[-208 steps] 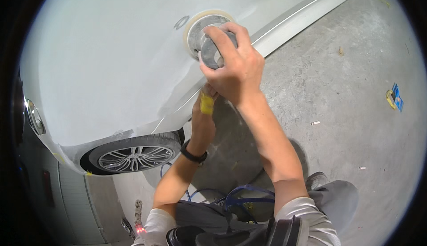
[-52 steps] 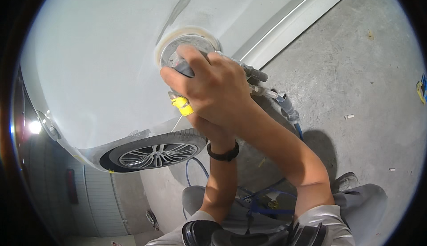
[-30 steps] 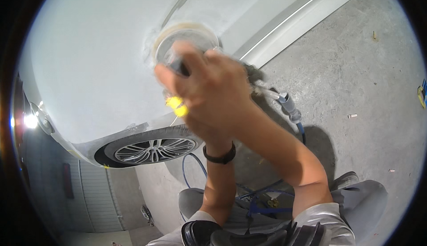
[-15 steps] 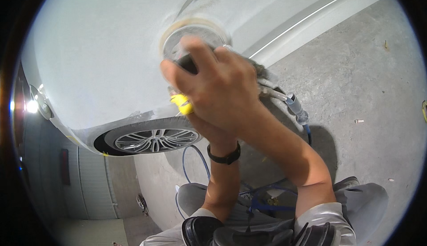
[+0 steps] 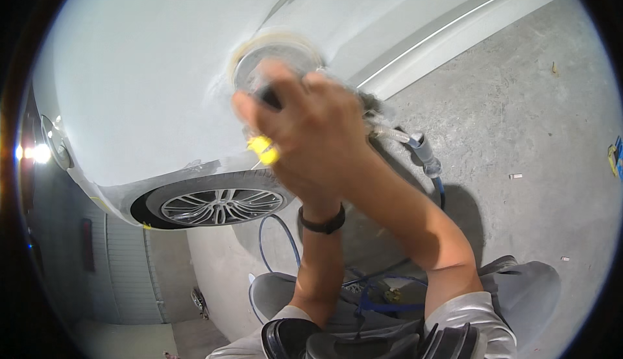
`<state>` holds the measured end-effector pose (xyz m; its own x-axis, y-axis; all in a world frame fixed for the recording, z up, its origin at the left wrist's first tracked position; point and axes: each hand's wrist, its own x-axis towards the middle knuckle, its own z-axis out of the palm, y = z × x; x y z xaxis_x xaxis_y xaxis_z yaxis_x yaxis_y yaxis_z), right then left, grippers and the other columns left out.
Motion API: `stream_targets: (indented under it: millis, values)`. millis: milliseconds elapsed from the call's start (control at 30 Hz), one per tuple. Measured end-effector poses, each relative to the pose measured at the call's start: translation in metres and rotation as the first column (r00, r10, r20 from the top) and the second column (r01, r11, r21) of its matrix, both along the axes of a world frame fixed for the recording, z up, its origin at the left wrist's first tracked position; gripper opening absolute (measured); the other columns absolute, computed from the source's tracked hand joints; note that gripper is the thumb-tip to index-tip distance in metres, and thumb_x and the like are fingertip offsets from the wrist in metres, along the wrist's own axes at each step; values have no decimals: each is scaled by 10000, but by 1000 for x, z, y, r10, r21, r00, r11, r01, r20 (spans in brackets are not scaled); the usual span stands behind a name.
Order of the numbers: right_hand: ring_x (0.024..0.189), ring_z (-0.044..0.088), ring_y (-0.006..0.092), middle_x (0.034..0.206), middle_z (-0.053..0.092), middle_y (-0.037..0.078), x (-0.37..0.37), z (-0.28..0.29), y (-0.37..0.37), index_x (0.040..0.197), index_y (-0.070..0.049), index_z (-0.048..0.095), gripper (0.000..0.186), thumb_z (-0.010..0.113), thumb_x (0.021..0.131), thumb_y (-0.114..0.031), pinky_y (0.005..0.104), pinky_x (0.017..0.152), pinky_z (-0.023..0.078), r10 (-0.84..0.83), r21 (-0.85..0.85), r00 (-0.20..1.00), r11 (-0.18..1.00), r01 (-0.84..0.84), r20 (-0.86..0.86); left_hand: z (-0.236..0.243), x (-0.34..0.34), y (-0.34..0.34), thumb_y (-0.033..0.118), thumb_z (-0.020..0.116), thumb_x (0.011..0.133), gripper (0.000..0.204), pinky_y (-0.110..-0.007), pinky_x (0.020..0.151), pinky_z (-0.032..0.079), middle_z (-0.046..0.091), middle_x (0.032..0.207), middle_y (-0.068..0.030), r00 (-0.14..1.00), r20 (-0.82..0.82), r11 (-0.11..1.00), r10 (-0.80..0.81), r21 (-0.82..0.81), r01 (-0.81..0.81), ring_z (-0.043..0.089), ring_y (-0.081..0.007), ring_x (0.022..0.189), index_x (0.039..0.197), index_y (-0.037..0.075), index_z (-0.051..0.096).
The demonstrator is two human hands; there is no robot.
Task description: The person uses a rotary polisher to smooth the paint on the rear quarter panel of a white car. They hold a small yellow tool in the left hand while operating the polisher with the right hand, moving it in circular motions across the panel.
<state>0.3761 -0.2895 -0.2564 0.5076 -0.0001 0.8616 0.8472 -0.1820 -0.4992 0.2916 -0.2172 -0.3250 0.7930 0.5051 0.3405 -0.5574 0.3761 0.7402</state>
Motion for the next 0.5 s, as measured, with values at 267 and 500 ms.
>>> stream_targets:
  millis: [267,500]
  values:
    - [822,781,279,1133,735,75,45,-3,-41,1062,-223,820,380,893,693,-173,357,669,635,-147,75,984,985,155,-105,0,59,-30,182,591,1085,436,-443,1010,484,625,1273,-165,873,-110,659,475,702,-270,609,-351,1169,1487,19,545]
    - [753,652,225,1225,644,48,-15,-1,16,1103,-254,788,348,792,759,-206,359,629,567,59,26,998,998,-59,7,5,-8,3,333,434,1180,545,-413,1200,438,514,1591,-110,978,-37,979,204,27,-203,524,-254,1438,1639,44,388]
